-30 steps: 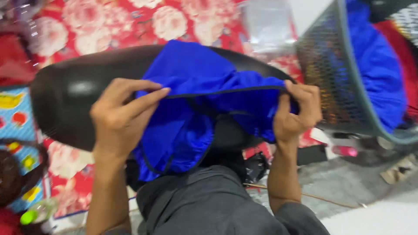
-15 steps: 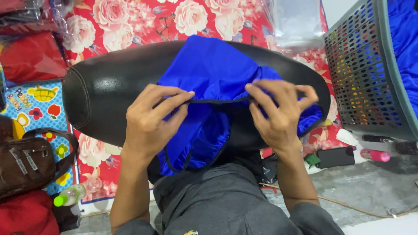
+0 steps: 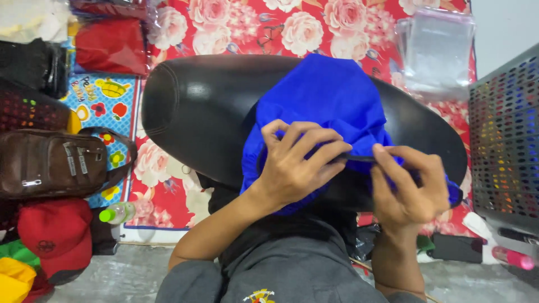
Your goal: The person cleans a blue motorcycle seat cover by wiping its surface with a yellow sponge.
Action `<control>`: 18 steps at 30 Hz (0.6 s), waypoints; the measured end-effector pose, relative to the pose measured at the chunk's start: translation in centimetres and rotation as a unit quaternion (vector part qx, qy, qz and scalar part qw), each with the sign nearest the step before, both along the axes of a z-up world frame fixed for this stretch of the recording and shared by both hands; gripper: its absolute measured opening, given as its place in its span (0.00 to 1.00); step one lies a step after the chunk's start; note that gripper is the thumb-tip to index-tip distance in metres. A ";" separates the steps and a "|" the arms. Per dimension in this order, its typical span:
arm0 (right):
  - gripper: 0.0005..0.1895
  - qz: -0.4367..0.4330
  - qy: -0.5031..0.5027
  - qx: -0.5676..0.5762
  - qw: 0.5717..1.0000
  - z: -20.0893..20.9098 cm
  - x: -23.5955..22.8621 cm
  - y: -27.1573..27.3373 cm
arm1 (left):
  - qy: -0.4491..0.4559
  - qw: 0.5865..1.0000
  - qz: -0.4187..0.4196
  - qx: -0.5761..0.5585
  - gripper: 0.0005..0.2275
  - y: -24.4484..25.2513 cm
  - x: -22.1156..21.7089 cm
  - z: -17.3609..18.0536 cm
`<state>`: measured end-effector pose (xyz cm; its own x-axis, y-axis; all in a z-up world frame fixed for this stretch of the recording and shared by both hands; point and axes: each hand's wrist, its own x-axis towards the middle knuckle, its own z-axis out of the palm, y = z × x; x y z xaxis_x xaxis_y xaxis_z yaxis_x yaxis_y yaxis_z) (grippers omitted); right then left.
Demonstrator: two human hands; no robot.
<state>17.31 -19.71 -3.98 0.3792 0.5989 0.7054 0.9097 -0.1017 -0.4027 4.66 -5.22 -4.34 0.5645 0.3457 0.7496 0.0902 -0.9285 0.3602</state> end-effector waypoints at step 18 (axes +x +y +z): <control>0.06 0.009 -0.194 0.185 0.963 -4.3 7.1 -0.7 | -0.155 0.975 -0.120 0.106 0.04 4.9 -0.8 -2.7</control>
<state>24.41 -20.43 -8.24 0.0365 0.2834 0.9583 0.9993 0.0000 -0.0381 3.87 -0.33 -7.05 0.3459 0.0508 0.9369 -0.2218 -0.9658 0.1342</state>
